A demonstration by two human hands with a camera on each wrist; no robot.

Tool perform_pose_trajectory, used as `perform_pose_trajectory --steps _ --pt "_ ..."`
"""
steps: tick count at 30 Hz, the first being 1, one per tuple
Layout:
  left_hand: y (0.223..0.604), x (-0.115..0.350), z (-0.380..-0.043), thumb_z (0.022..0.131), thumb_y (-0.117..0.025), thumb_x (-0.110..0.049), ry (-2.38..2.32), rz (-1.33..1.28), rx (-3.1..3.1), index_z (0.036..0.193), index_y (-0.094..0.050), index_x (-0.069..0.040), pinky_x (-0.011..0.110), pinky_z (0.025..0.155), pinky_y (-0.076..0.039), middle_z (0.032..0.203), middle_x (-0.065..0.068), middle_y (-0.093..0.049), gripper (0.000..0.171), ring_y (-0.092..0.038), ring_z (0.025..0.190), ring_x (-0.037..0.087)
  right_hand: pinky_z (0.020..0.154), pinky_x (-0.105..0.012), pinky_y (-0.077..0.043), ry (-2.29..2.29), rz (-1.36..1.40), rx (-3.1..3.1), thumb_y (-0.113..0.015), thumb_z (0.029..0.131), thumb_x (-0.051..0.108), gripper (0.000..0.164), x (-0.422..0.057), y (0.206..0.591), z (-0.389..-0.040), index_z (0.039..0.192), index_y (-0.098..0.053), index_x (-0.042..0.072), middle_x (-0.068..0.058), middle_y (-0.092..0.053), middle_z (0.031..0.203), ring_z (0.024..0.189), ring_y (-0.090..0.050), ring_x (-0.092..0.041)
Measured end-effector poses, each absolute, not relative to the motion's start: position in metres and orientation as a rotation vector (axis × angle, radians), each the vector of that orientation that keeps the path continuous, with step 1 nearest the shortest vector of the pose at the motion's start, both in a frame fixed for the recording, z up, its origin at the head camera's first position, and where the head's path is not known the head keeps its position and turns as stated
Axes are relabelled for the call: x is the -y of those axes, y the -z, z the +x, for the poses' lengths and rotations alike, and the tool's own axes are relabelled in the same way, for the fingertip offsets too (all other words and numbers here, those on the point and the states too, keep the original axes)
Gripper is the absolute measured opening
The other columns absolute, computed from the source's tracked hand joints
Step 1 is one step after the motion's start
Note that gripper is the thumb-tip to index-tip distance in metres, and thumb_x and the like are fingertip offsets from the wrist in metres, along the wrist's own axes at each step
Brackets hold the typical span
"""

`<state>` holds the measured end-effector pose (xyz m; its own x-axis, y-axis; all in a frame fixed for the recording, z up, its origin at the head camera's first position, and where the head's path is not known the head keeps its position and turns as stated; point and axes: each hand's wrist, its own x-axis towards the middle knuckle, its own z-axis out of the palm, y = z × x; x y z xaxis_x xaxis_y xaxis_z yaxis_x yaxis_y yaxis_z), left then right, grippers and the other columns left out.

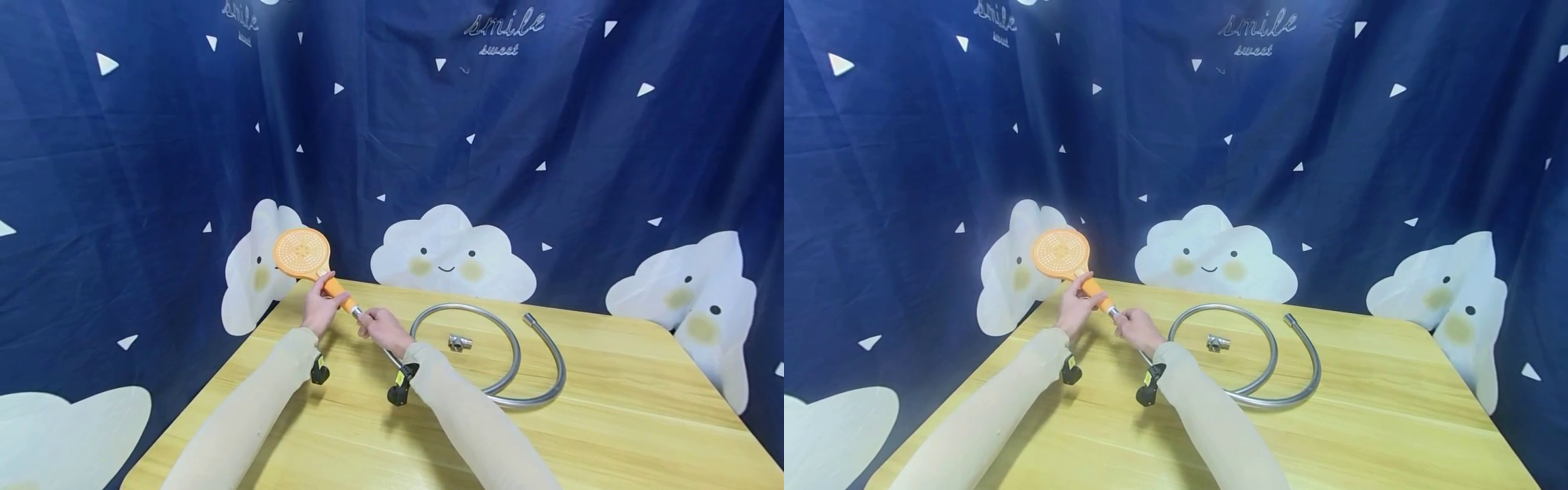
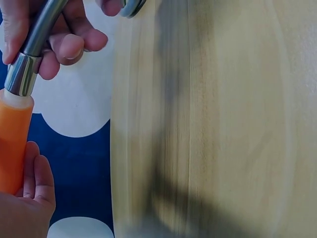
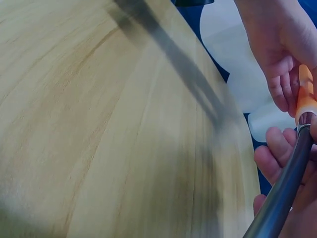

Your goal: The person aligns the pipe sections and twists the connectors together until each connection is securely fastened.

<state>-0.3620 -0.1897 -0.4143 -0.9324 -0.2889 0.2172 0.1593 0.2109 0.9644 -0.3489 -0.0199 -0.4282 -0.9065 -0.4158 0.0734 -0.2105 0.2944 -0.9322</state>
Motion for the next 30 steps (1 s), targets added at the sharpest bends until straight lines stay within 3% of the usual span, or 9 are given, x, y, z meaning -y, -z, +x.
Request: perform_pose_trajectory --steps 4,7,15,20,23,30 --pt "0.4158 0.1891 -0.3624 0.090 -0.074 -0.007 1.775 0.111 2.145 0.150 -0.047 -0.017 0.017 0.073 -0.049 0.128 0.018 -0.057 0.067 -0.056 0.100 0.021 0.092 -0.051 -0.053 1.714 -0.573 -2.277 -0.043 0.108 0.021 0.040 0.0198 0.4316 -0.3497 0.109 -0.064 -0.012 -0.017 -0.070 0.083 0.097 -0.067 -0.046" --pt "0.4166 0.1878 -0.3624 0.090 -0.074 -0.006 1.787 0.107 2.137 0.150 -0.046 -0.017 0.018 0.074 -0.048 0.127 0.018 -0.057 0.067 -0.056 0.103 0.023 0.092 -0.051 -0.054 1.762 -0.547 -2.211 -0.045 0.107 0.023 0.043 0.0194 0.4337 -0.3511 0.111 -0.064 -0.015 -0.014 -0.069 0.078 0.094 -0.067 -0.046" --pt "0.4172 0.1852 -0.3624 0.090 -0.074 -0.005 1.815 0.093 2.118 0.150 -0.046 -0.017 0.018 0.075 -0.050 0.129 0.017 -0.056 0.067 -0.056 0.106 0.026 0.080 -0.043 -0.056 1.752 -0.555 -2.266 -0.065 0.096 0.019 0.034 0.0182 0.4324 -0.3512 0.101 -0.068 -0.014 -0.002 -0.063 0.070 0.070 -0.061 -0.018" --pt "0.4162 0.1853 -0.3610 0.089 -0.074 -0.004 1.803 0.099 2.114 0.149 -0.048 -0.017 0.016 0.073 -0.050 0.126 0.017 -0.057 0.067 -0.057 0.102 0.023 0.060 -0.026 -0.042 1.654 -0.577 -2.414 -0.066 0.097 0.023 0.031 0.0172 0.4304 -0.3502 0.090 -0.070 -0.007 0.004 -0.052 0.063 0.062 -0.049 -0.012" --pt "0.4139 0.1847 -0.3599 0.089 -0.074 -0.003 1.777 0.088 2.117 0.149 -0.047 -0.015 0.016 0.071 -0.049 0.124 0.018 -0.056 0.067 -0.057 0.099 0.023 0.056 -0.024 -0.035 1.598 -0.577 -2.494 -0.067 0.096 0.026 0.032 0.0168 0.4301 -0.3510 0.092 -0.073 -0.005 0.006 -0.047 0.061 0.060 -0.044 -0.012" --pt "0.4118 0.1847 -0.3591 0.089 -0.074 -0.002 1.750 0.075 2.126 0.149 -0.047 -0.014 0.016 0.072 -0.048 0.123 0.020 -0.057 0.067 -0.057 0.100 0.026 0.060 -0.026 -0.043 1.689 -0.470 -2.489 -0.078 0.087 0.023 0.023 0.0169 0.4270 -0.3506 0.092 -0.071 0.002 0.001 -0.060 0.076 0.068 -0.052 -0.015"
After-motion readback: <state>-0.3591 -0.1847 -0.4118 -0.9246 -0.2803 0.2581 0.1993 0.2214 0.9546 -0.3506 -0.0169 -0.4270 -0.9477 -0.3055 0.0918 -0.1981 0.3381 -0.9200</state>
